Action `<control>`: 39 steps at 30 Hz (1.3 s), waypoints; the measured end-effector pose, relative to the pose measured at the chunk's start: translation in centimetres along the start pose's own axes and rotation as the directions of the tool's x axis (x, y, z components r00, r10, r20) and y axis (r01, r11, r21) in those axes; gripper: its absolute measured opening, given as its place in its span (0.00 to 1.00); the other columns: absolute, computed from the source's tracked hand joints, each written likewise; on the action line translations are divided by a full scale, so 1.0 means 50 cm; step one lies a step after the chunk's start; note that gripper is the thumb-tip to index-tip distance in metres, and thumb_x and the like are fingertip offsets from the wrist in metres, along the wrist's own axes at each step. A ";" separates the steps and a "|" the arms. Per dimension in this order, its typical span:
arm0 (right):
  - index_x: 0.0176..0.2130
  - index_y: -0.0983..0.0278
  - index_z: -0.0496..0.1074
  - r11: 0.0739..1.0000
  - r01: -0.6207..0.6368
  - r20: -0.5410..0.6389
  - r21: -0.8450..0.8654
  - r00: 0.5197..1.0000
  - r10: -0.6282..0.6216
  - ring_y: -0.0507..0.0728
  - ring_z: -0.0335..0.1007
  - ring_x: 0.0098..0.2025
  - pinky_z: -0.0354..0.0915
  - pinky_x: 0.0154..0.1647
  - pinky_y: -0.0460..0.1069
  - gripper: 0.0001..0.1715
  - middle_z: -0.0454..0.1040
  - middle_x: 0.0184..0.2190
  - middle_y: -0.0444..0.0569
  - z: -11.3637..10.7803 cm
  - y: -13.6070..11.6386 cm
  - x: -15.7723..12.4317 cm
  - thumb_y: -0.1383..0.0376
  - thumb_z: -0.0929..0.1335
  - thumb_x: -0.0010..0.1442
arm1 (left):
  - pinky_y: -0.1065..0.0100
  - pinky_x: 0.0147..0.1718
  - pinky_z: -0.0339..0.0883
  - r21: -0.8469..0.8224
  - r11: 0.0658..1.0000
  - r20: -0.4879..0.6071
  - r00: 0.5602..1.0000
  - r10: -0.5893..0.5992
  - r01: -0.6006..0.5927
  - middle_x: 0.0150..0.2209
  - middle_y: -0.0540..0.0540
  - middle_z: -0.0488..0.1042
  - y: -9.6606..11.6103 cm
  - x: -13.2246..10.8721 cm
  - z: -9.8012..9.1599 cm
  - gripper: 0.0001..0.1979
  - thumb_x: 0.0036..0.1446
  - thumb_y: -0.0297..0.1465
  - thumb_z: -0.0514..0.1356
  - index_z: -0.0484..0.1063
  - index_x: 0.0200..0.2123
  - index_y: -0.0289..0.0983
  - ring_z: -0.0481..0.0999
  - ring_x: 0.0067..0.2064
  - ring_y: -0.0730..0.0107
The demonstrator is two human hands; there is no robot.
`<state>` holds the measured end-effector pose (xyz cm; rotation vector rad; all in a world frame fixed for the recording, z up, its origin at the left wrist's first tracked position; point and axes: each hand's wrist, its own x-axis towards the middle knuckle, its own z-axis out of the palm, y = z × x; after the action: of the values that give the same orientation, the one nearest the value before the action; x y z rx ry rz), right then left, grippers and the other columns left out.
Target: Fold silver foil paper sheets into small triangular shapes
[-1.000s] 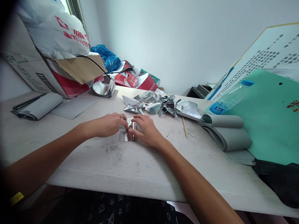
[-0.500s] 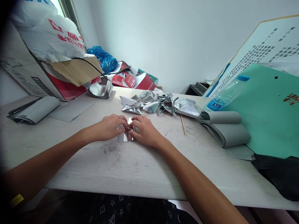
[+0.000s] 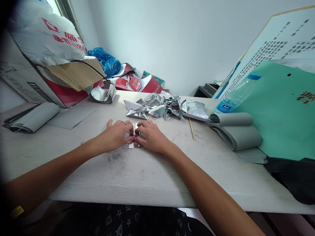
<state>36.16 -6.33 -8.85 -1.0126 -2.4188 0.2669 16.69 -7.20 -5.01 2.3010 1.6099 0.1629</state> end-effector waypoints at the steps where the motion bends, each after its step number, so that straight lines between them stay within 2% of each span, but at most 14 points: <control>1: 0.44 0.64 0.77 1.000 -0.005 0.006 -0.004 1.000 0.005 0.62 0.61 0.58 0.58 0.60 0.61 0.11 0.68 0.54 0.54 -0.001 -0.001 0.000 0.61 0.68 0.65 | 0.31 0.71 0.32 0.002 1.000 0.003 1.000 -0.001 0.001 0.50 0.52 0.69 -0.001 0.000 -0.001 0.20 0.56 0.47 0.50 0.70 0.41 0.39 0.62 0.61 0.71; 4: 0.46 0.64 0.77 1.000 -0.005 0.012 -0.027 1.000 0.005 0.63 0.59 0.60 0.58 0.61 0.62 0.12 0.66 0.57 0.55 -0.003 -0.001 -0.003 0.61 0.68 0.66 | 0.31 0.72 0.31 -0.001 1.000 0.008 1.000 -0.011 0.011 0.51 0.52 0.69 -0.001 -0.001 -0.003 0.21 0.55 0.48 0.51 0.71 0.42 0.39 0.61 0.62 0.72; 9: 0.48 0.62 0.77 0.996 0.065 0.004 -0.061 0.998 -0.065 0.63 0.58 0.59 0.59 0.60 0.62 0.15 0.66 0.57 0.55 -0.005 0.002 -0.006 0.62 0.64 0.70 | 0.30 0.72 0.26 -0.013 1.000 0.011 1.000 -0.014 0.014 0.50 0.52 0.70 0.006 -0.005 -0.009 0.20 0.55 0.47 0.52 0.71 0.40 0.39 0.61 0.63 0.70; 15: 0.43 0.65 0.77 0.972 0.163 -0.050 -0.170 0.984 -0.174 0.59 0.63 0.47 0.63 0.49 0.56 0.14 0.72 0.45 0.55 0.000 0.004 0.003 0.68 0.62 0.69 | 0.30 0.72 0.26 0.009 1.000 0.017 1.000 -0.024 0.024 0.52 0.52 0.70 0.004 -0.007 -0.010 0.18 0.54 0.45 0.53 0.72 0.42 0.41 0.60 0.65 0.69; 21: 0.35 0.67 0.74 0.937 0.262 -0.066 -0.233 0.957 -0.283 0.56 0.60 0.36 0.60 0.40 0.52 0.13 0.72 0.36 0.53 0.012 0.001 0.024 0.71 0.62 0.67 | 0.29 0.71 0.32 0.029 1.000 0.019 1.000 0.000 0.000 0.49 0.51 0.71 -0.002 -0.003 -0.004 0.19 0.55 0.44 0.52 0.70 0.39 0.37 0.63 0.62 0.68; 24: 0.36 0.67 0.74 0.958 0.241 -0.046 -0.158 0.967 -0.250 0.55 0.62 0.37 0.60 0.40 0.51 0.11 0.72 0.35 0.51 0.015 0.001 0.027 0.75 0.63 0.65 | 0.29 0.71 0.33 0.020 1.000 0.017 1.000 -0.011 0.011 0.48 0.51 0.71 0.001 -0.003 -0.008 0.18 0.54 0.43 0.52 0.70 0.39 0.37 0.65 0.61 0.69; 28: 0.39 0.66 0.72 0.994 0.107 -0.023 0.001 0.994 -0.107 0.54 0.66 0.40 0.60 0.40 0.49 0.10 0.72 0.38 0.50 0.014 0.006 0.025 0.75 0.63 0.63 | 0.30 0.71 0.34 0.010 1.000 0.024 1.000 -0.010 0.010 0.48 0.52 0.72 0.005 -0.004 -0.013 0.17 0.54 0.42 0.52 0.70 0.40 0.38 0.65 0.62 0.70; 32: 0.44 0.66 0.70 0.999 0.036 -0.005 0.031 0.999 -0.036 0.54 0.66 0.40 0.61 0.41 0.49 0.10 0.73 0.40 0.49 0.016 0.016 0.024 0.74 0.63 0.63 | 0.31 0.72 0.35 0.027 0.999 0.029 0.999 -0.018 0.017 0.50 0.52 0.71 0.007 -0.006 -0.014 0.16 0.54 0.41 0.52 0.70 0.41 0.40 0.65 0.62 0.71; 39: 0.49 0.66 0.71 0.999 0.013 -0.044 0.043 0.999 -0.011 0.55 0.67 0.39 0.60 0.41 0.49 0.16 0.75 0.39 0.49 0.020 0.023 0.028 0.73 0.63 0.62 | 0.31 0.73 0.37 0.040 0.999 0.057 0.998 -0.026 0.023 0.52 0.50 0.70 0.012 -0.007 -0.018 0.18 0.54 0.43 0.53 0.73 0.41 0.40 0.64 0.62 0.71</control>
<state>35.54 -4.51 -9.60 -0.9746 -2.3692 0.2886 16.83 -7.52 -3.91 2.2927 1.6264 0.0592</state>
